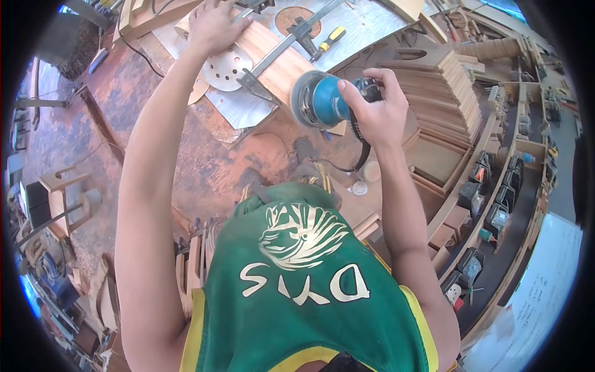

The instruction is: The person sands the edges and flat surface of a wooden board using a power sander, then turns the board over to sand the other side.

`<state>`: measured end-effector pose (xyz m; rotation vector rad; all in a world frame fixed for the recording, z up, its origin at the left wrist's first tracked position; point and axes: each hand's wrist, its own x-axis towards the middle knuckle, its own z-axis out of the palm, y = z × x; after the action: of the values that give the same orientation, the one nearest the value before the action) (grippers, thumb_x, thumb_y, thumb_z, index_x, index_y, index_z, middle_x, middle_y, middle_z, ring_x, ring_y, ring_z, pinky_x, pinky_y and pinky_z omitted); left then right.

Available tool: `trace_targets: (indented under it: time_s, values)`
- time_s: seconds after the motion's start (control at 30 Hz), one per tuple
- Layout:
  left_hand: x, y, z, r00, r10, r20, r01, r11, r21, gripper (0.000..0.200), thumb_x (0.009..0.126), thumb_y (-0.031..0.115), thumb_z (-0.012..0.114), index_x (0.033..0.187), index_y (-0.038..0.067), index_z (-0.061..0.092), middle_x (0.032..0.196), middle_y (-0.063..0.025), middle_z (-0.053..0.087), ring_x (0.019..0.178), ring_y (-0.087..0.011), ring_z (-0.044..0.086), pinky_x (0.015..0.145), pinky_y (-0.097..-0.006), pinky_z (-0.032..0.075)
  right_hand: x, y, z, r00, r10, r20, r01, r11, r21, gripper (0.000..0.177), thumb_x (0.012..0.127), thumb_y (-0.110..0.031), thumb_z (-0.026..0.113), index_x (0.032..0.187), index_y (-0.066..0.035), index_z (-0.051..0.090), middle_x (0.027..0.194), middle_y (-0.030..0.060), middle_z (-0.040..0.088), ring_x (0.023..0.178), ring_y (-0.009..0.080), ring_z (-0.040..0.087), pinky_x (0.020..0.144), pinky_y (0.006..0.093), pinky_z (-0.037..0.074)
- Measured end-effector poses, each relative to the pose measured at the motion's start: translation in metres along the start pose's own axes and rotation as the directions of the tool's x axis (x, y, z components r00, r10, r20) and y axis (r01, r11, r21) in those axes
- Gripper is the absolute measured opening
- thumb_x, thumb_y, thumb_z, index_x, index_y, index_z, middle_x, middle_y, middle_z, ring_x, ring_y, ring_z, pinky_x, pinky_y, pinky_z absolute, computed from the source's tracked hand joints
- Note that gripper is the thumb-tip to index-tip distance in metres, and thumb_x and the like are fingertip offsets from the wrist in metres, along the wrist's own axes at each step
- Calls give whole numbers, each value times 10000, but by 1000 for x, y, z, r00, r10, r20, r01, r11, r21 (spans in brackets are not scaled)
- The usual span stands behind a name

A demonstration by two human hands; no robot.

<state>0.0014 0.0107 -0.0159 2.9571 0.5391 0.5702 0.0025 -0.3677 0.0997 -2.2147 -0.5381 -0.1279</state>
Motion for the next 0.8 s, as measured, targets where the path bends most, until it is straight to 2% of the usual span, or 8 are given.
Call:
trace_targets:
  time_s: [0.13, 0.27, 0.33, 0.4, 0.47, 0.67, 0.77, 0.8]
  values:
    - [4, -1, -7, 998, 47, -52, -57, 977, -205, 728, 955, 560, 693, 1498, 80, 623, 1535, -252, 573, 1452, -416, 511, 1219, -514, 373, 2, -11, 2, 999, -31, -7, 31, 998, -55, 531, 775, -495, 891, 1034, -55, 741, 919, 168, 774, 873, 332, 765, 801, 418, 590]
    - [-6, 10, -21, 984, 95, -149, -152, 890, -430, 743, 941, 563, 733, 1465, 45, 635, 1497, -244, 601, 1413, -417, 532, 1208, -515, 366, 5, -16, 7, 995, -99, -32, 92, 982, -166, 559, 782, -522, 892, 1047, -48, 755, 882, 141, 777, 828, 296, 771, 786, 399, 600]
    - [-18, 32, -46, 976, 143, -163, -215, 733, -646, 832, 900, 570, 788, 1459, -20, 610, 1503, -235, 601, 1402, -389, 552, 1215, -507, 367, 6, -21, 9, 996, -83, -29, 78, 983, -164, 583, 778, -550, 880, 1050, -49, 758, 887, 138, 778, 833, 293, 771, 792, 399, 600]
    - [-50, 74, -64, 940, 289, -183, -334, 655, -678, 994, 847, 639, 813, 1530, -24, 528, 1527, -233, 583, 1411, -376, 547, 1240, -527, 340, 6, -19, 12, 998, -52, -20, 47, 983, -178, 599, 772, -587, 861, 1056, -68, 766, 894, 131, 781, 842, 301, 771, 801, 411, 600]
    - [-79, 115, -92, 845, 531, -61, -434, 615, -658, 1134, 761, 710, 845, 1553, -12, 474, 1498, -236, 593, 1412, -391, 543, 1263, -554, 301, 6, -21, 10, 999, -34, -10, 31, 983, -181, 594, 769, -597, 853, 1055, -83, 769, 902, 128, 785, 854, 310, 772, 807, 422, 598]
    - [-91, 163, -76, 789, 543, 289, -362, 790, -495, 1055, 690, 647, 896, 1462, 30, 525, 1414, -203, 621, 1406, -370, 546, 1271, -595, 256, 5, -20, 7, 1000, 8, -28, -13, 982, -189, 605, 773, -626, 823, 1085, -111, 774, 983, 131, 791, 974, 342, 773, 906, 458, 585]
    - [-94, 178, -83, 776, 530, 341, -389, 829, -403, 1014, 681, 590, 908, 1458, 57, 533, 1425, -177, 621, 1402, -346, 552, 1266, -627, 243, -2, -5, 1, 997, 42, 69, -30, 985, -168, 656, 784, -609, 813, 1211, -117, 745, 1084, 167, 781, 1035, 361, 758, 944, 471, 583]
    - [-98, 180, -73, 797, 542, 266, -411, 810, -418, 1015, 676, 584, 911, 1463, 65, 534, 1420, -175, 624, 1400, -350, 552, 1265, -633, 239, -9, -3, -2, 991, 56, 125, -26, 973, -230, 732, 778, -571, 805, 1344, -125, 676, 1212, 195, 732, 1110, 384, 732, 981, 472, 576]
